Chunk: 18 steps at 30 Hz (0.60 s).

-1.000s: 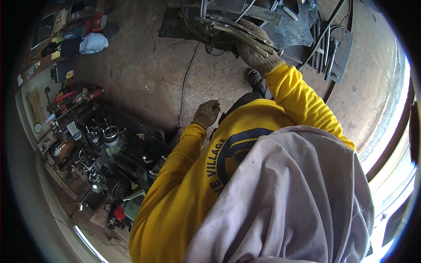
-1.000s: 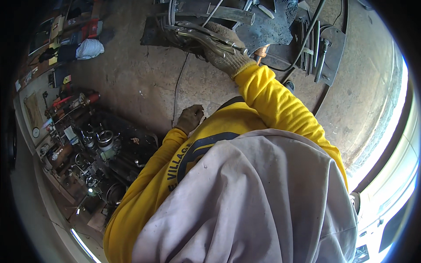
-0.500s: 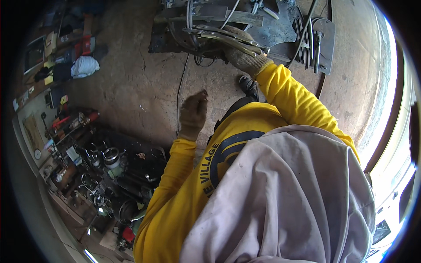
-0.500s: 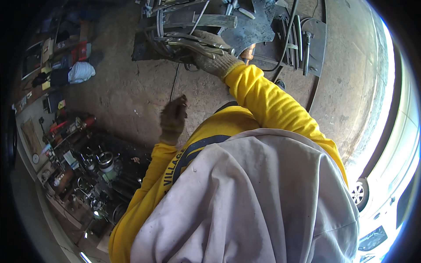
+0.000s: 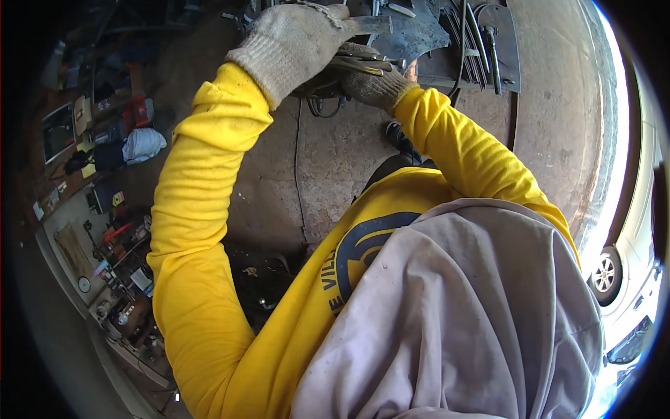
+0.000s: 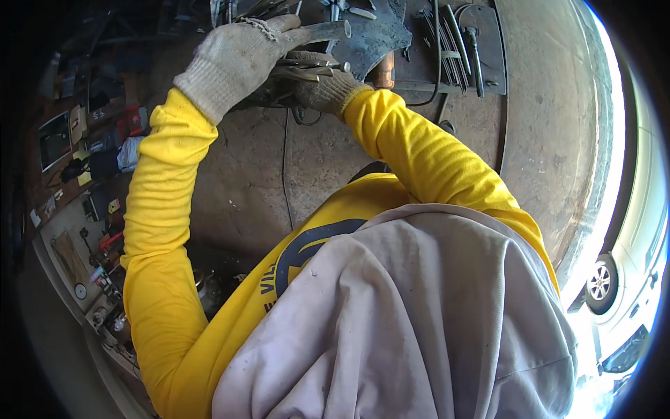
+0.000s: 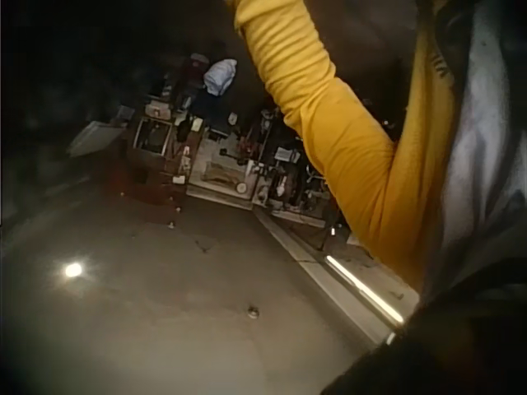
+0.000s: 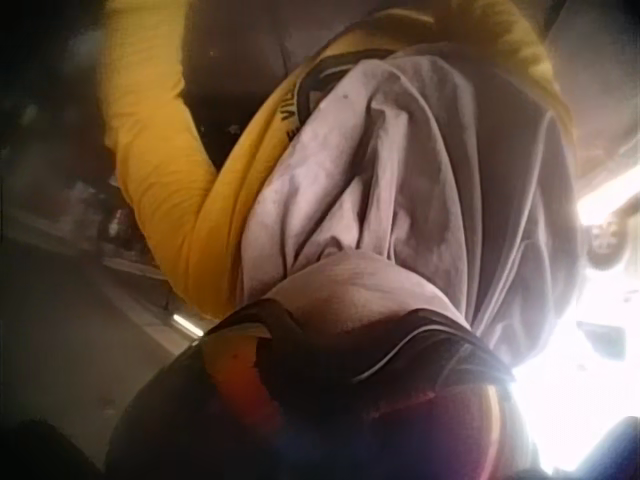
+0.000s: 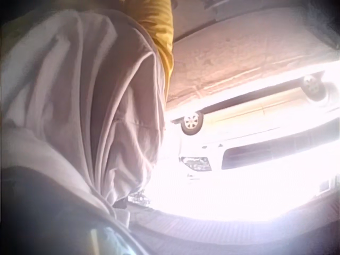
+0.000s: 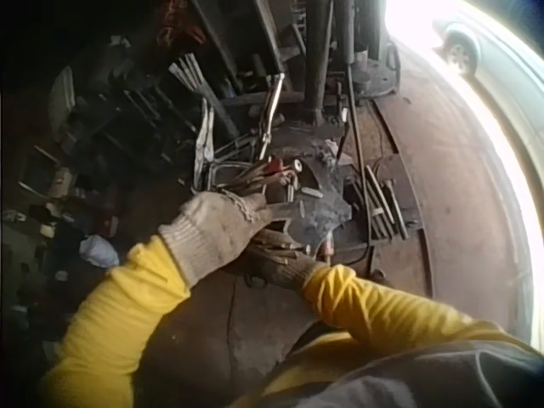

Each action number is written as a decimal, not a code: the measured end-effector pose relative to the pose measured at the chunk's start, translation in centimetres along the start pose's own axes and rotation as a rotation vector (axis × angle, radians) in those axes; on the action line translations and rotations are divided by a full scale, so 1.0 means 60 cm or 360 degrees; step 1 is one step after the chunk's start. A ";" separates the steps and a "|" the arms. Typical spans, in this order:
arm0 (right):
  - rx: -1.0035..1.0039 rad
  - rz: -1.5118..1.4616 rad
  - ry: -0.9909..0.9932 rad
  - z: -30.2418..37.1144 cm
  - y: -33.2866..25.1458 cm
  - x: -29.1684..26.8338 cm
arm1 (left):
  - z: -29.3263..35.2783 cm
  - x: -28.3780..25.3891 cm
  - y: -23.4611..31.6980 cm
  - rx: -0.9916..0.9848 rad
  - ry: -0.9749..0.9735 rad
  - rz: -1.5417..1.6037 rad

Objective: The person assembles a metal structure by clamping metal components together and using a welding tool to join them, followed by using an angle grinder to smooth a joint.

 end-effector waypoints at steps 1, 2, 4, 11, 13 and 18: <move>-0.0076 0.0070 0.0071 0.004 0.014 0.013 | -0.003 0.000 0.002 0.0027 0.0003 -0.0006; -0.0142 0.0146 0.0147 0.006 0.024 0.022 | -0.006 0.005 0.003 0.0054 -0.0017 -0.0091; -0.0111 0.0115 0.0155 0.009 0.047 0.056 | -0.013 -0.001 0.006 0.0088 -0.0214 -0.0311; -0.0234 0.0066 0.0222 -0.002 -0.001 0.025 | 0.002 0.014 -0.006 0.0045 -0.0315 -0.0110; -0.0299 0.0165 0.0271 0.001 -0.010 0.001 | -0.004 0.018 -0.004 0.0086 -0.0224 -0.0101; 0.0843 -0.0759 -0.0029 0.071 -0.015 -0.043 | -0.002 0.026 -0.011 0.0303 -0.0002 -0.0093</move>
Point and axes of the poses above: each hand's wrist, its own z-axis away from the middle knuckle, its own x-axis out of the palm, y = z × x, the point moved 5 cm from there along -z, towards the middle knuckle, and after that the axes turned 12 degrees about -z, right-handed, at the moved point
